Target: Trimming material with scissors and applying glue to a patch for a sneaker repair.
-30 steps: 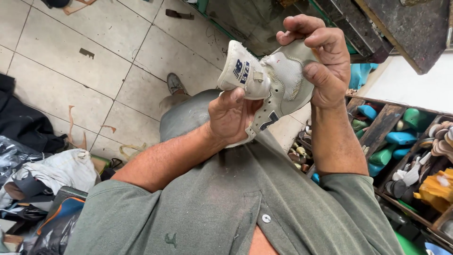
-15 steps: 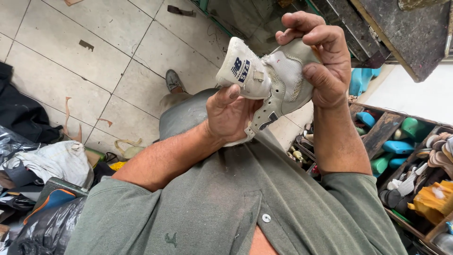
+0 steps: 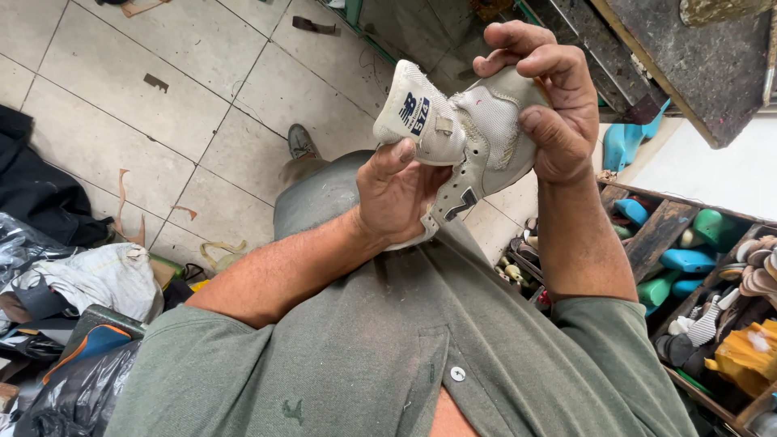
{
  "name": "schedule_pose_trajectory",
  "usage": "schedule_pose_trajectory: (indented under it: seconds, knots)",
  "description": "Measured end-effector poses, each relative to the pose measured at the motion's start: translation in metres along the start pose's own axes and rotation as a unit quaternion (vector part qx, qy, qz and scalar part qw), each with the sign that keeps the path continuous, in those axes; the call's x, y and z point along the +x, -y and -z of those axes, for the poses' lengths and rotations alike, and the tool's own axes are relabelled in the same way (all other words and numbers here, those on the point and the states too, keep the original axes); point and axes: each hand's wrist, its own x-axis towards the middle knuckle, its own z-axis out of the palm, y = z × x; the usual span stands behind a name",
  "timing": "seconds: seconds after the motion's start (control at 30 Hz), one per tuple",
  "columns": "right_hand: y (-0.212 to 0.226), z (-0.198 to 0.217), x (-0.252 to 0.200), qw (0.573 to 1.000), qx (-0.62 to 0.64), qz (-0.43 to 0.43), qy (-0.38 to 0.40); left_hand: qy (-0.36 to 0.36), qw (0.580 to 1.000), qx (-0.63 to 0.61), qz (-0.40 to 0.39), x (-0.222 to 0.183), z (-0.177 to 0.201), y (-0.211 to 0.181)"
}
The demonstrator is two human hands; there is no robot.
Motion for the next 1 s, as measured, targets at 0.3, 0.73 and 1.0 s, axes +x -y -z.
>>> schedule_pose_trajectory:
  seconds: [0.3,0.73,1.0]
  knots:
    - [-0.018,0.012,0.002,0.999,0.047,-0.012,-0.004,-0.019,0.995,0.097,0.032,0.001,-0.03,-0.018]
    - [-0.087,0.017,0.024,0.931,0.365,0.0,-0.009,0.158,0.896,0.4,0.112,0.038,0.05,-0.087]
    - [-0.09,0.02,0.081,0.949,-0.023,-0.032,-0.313,0.164,0.982,0.089,-0.018,0.07,0.004,-0.076]
